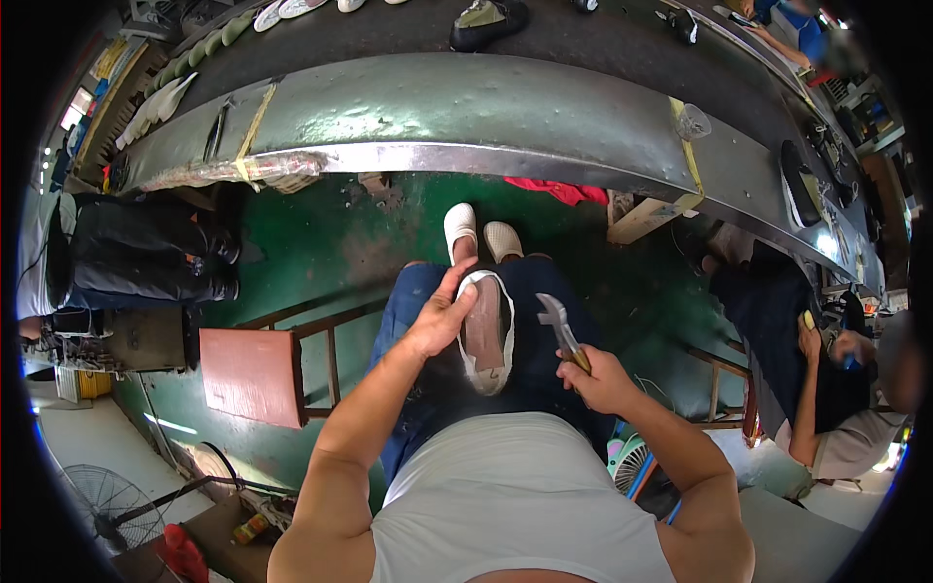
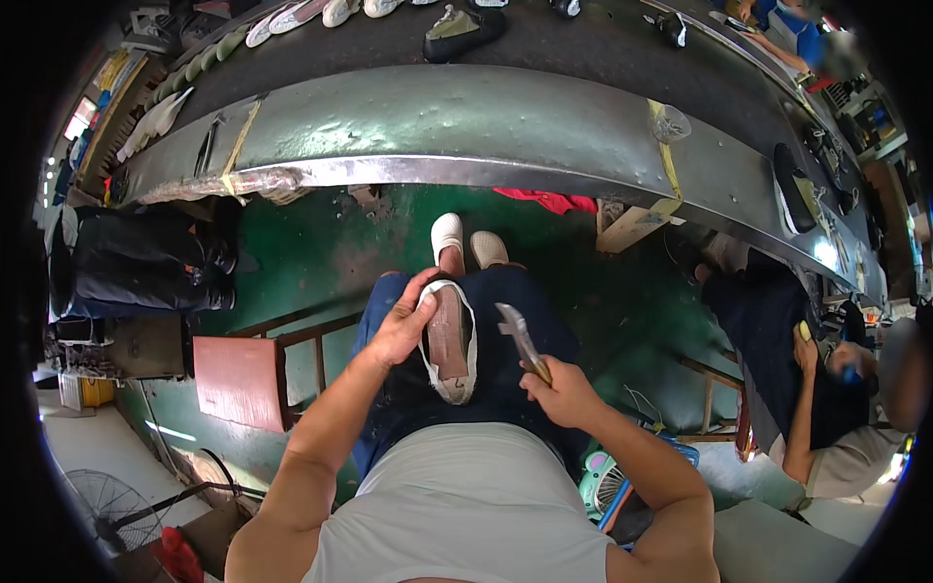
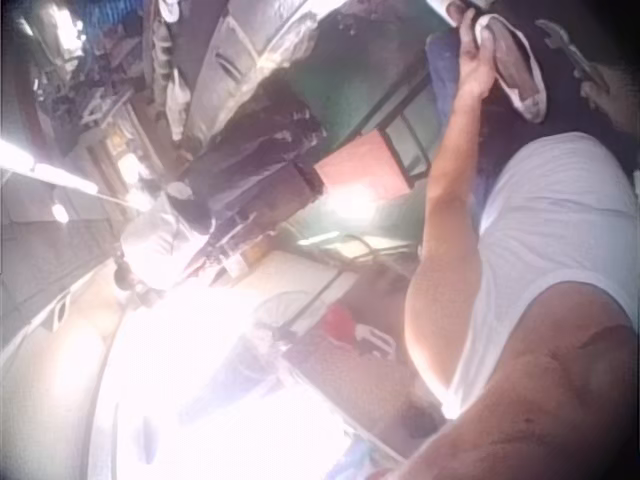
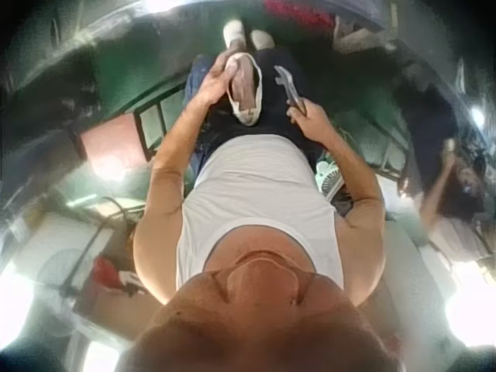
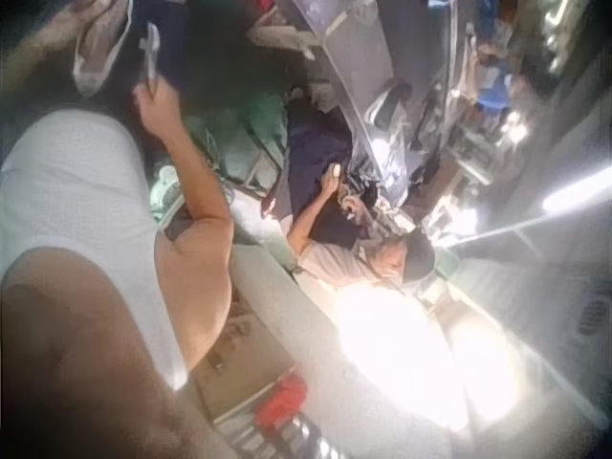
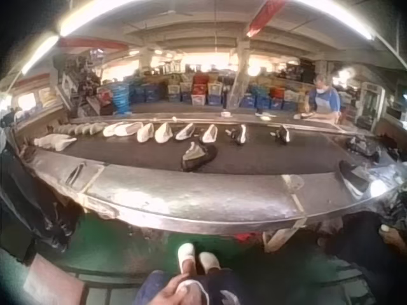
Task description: The worker is performing manual lasting or trimming on shoe uppers using a pair of lasting pincers/pliers at a shoe factory conveyor belt.
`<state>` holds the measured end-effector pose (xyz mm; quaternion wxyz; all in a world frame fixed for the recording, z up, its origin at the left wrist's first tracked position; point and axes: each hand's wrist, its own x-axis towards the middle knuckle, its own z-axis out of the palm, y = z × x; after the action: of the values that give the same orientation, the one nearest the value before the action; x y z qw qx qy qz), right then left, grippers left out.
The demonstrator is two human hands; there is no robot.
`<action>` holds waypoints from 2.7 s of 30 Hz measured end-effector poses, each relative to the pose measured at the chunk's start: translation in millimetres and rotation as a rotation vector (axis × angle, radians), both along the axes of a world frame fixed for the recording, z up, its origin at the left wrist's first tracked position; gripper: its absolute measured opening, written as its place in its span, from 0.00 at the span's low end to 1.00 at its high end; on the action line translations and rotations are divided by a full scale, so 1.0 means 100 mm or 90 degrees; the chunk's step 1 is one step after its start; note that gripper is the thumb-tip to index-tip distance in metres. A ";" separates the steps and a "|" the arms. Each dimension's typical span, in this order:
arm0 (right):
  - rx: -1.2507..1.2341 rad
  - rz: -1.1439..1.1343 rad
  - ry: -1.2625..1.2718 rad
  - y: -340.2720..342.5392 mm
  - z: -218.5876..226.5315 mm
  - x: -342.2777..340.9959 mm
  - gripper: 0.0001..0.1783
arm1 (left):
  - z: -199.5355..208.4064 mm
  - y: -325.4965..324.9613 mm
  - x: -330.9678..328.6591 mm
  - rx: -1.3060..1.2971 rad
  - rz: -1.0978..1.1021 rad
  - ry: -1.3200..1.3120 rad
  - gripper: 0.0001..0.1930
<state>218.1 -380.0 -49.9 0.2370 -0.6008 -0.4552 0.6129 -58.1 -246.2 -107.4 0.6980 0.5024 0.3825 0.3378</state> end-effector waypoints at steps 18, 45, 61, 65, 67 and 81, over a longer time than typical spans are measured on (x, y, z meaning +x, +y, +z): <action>0.036 0.137 0.051 0.31 0.25 -0.32 0.13 | 0.18 -0.23 0.07 0.111 -0.054 0.056 0.25; 0.214 0.202 -0.388 0.10 0.05 -0.51 0.14 | 0.15 -0.18 0.10 -0.139 -0.009 -0.119 0.24; 0.206 -0.065 0.054 -0.12 0.23 -0.15 0.14 | 0.88 -0.30 0.00 0.336 0.046 0.031 0.42; 0.374 -0.086 0.085 0.24 0.32 -0.30 0.12 | 1.05 -0.24 -0.01 0.664 -0.034 0.033 0.51; 0.454 -0.058 0.102 0.40 0.38 -0.36 0.16 | 1.06 -0.25 0.01 0.691 -0.043 0.034 0.51; 0.332 -0.058 0.054 0.71 -0.02 -0.53 0.34 | 0.56 -0.19 0.13 0.188 -0.001 0.100 0.35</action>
<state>165.4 -308.7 -51.7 0.4303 -0.5129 -0.5598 0.4882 -45.0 -265.6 -51.1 0.5847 0.6247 0.3817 0.3495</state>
